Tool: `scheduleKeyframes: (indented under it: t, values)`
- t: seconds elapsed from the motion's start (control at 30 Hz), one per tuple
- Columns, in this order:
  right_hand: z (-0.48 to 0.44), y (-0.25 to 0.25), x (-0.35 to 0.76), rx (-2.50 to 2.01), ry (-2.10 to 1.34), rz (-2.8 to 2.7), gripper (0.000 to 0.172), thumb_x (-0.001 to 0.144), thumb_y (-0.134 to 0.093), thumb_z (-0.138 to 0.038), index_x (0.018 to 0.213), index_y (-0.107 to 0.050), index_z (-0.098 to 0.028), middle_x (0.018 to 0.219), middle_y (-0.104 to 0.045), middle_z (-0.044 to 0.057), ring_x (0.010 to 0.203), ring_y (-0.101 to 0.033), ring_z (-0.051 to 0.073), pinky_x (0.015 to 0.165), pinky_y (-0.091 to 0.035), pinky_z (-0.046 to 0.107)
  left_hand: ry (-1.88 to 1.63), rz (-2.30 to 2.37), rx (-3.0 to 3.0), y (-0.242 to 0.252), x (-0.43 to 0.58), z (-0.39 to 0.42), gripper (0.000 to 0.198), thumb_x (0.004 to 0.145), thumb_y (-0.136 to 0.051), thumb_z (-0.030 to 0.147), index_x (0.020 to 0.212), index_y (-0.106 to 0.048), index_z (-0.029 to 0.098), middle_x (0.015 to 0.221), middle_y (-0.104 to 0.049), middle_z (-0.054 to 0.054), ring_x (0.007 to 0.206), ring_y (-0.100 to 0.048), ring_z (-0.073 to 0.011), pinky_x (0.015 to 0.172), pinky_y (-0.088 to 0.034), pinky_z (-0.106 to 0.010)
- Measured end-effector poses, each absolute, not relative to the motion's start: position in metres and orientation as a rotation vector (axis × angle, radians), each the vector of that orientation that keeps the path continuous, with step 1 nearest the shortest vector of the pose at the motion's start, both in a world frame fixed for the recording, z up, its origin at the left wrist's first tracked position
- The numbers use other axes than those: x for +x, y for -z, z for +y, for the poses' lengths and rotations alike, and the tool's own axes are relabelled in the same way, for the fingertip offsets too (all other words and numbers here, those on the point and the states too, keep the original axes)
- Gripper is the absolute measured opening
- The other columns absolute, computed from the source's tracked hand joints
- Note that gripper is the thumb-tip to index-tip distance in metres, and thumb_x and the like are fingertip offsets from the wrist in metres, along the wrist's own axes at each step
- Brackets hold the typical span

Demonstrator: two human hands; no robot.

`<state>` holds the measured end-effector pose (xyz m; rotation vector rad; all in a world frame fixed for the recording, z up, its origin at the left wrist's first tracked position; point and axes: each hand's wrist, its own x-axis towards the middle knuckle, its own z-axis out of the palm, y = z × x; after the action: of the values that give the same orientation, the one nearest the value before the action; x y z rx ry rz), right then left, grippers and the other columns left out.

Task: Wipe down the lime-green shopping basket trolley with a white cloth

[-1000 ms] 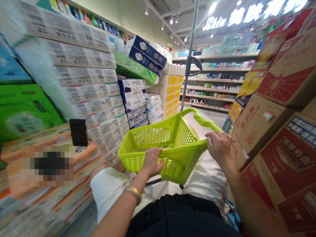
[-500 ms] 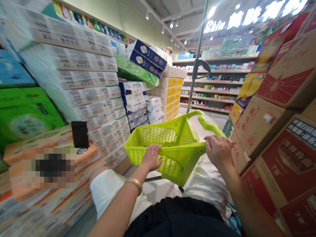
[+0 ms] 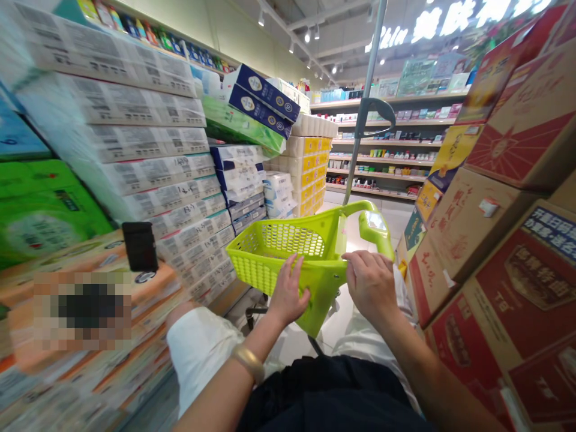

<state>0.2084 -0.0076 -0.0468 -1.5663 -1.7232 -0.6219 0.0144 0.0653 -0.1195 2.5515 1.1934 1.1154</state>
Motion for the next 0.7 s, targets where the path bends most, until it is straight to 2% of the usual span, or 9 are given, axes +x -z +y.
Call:
scheduleKeyframes:
  t: [0.1, 0.23, 0.3, 0.4, 0.47, 0.6, 0.7]
  values:
    - [-0.011, 0.045, 0.194, -1.542, 0.604, -1.763, 0.023, 0.092, -0.046, -0.017, 0.100, -0.068, -0.021, 0.093, -0.068, 0.005, 0.087, -0.056, 0.021, 0.091, -0.031, 0.035, -1.188, 0.909, 2.596, 0.102, 0.040, 0.041, 0.072, 0.081, -0.049, 0.022, 0.147, -0.021, 0.018, 0.149, -0.034, -0.017, 0.140, -0.029, -0.0309, 0.114, -0.029, -0.055]
    - [-0.015, 0.049, 0.179, -1.468, 0.576, -1.796, 0.026, 0.093, -0.047, -0.017, 0.111, -0.064, -0.023, 0.102, -0.068, 0.005, 0.097, -0.057, 0.020, 0.099, -0.027, 0.034, -1.240, 0.810, 2.595, 0.095, 0.056, 0.030, 0.081, 0.081, -0.051, 0.024, 0.148, -0.008, 0.014, 0.145, -0.038, -0.021, 0.137, -0.035, -0.0334, 0.113, -0.029, -0.058]
    - [-0.017, 0.050, 0.179, -1.425, 0.553, -1.813, 0.027, 0.092, -0.046, -0.016, 0.112, -0.063, -0.024, 0.105, -0.069, 0.003, 0.099, -0.058, 0.018, 0.102, -0.023, 0.034, -1.258, 0.816, 2.585, 0.093, 0.055, 0.032, 0.075, 0.081, -0.050, 0.023, 0.146, -0.012, 0.014, 0.141, -0.042, -0.020, 0.134, -0.038, -0.0317, 0.112, -0.030, -0.056]
    - [-0.019, 0.048, 0.192, -1.397, 0.496, -1.796, 0.027, 0.093, -0.045, -0.017, 0.109, -0.064, -0.025, 0.103, -0.069, 0.002, 0.100, -0.059, 0.017, 0.104, -0.019, 0.036, -1.212, 0.808, 2.560, 0.088, 0.052, 0.035, 0.062, 0.079, -0.049, 0.018, 0.138, -0.031, 0.017, 0.131, -0.049, -0.015, 0.126, -0.044, -0.0276, 0.114, -0.029, -0.053]
    - [-0.019, 0.045, 0.206, -1.409, 0.430, -1.735, 0.025, 0.093, -0.043, -0.019, 0.105, -0.064, -0.024, 0.101, -0.069, 0.002, 0.099, -0.059, 0.017, 0.104, -0.019, 0.037, -1.169, 0.811, 2.544, 0.083, 0.051, 0.035, 0.058, 0.078, -0.049, 0.017, 0.134, -0.037, 0.018, 0.127, -0.050, -0.013, 0.122, -0.045, -0.0269, 0.115, -0.026, -0.053]
    - [-0.016, 0.044, 0.219, -1.407, 0.331, -1.590, 0.024, 0.093, -0.040, -0.022, 0.100, -0.063, -0.023, 0.099, -0.069, 0.003, 0.097, -0.060, 0.018, 0.099, -0.026, 0.036, -1.135, 0.810, 2.536, 0.080, 0.053, 0.033, 0.064, 0.076, -0.050, 0.016, 0.137, -0.034, 0.020, 0.128, -0.046, -0.013, 0.123, -0.043, -0.0291, 0.115, -0.022, -0.057]
    - [-0.019, 0.047, 0.208, -1.379, 0.394, -1.570, 0.023, 0.093, -0.040, -0.020, 0.099, -0.062, -0.023, 0.097, -0.070, 0.003, 0.096, -0.060, 0.019, 0.098, -0.027, 0.037, -1.149, 0.829, 2.534, 0.085, 0.054, 0.031, 0.067, 0.073, -0.052, 0.016, 0.137, -0.032, 0.019, 0.129, -0.044, -0.013, 0.124, -0.041, -0.0304, 0.114, -0.020, -0.059]
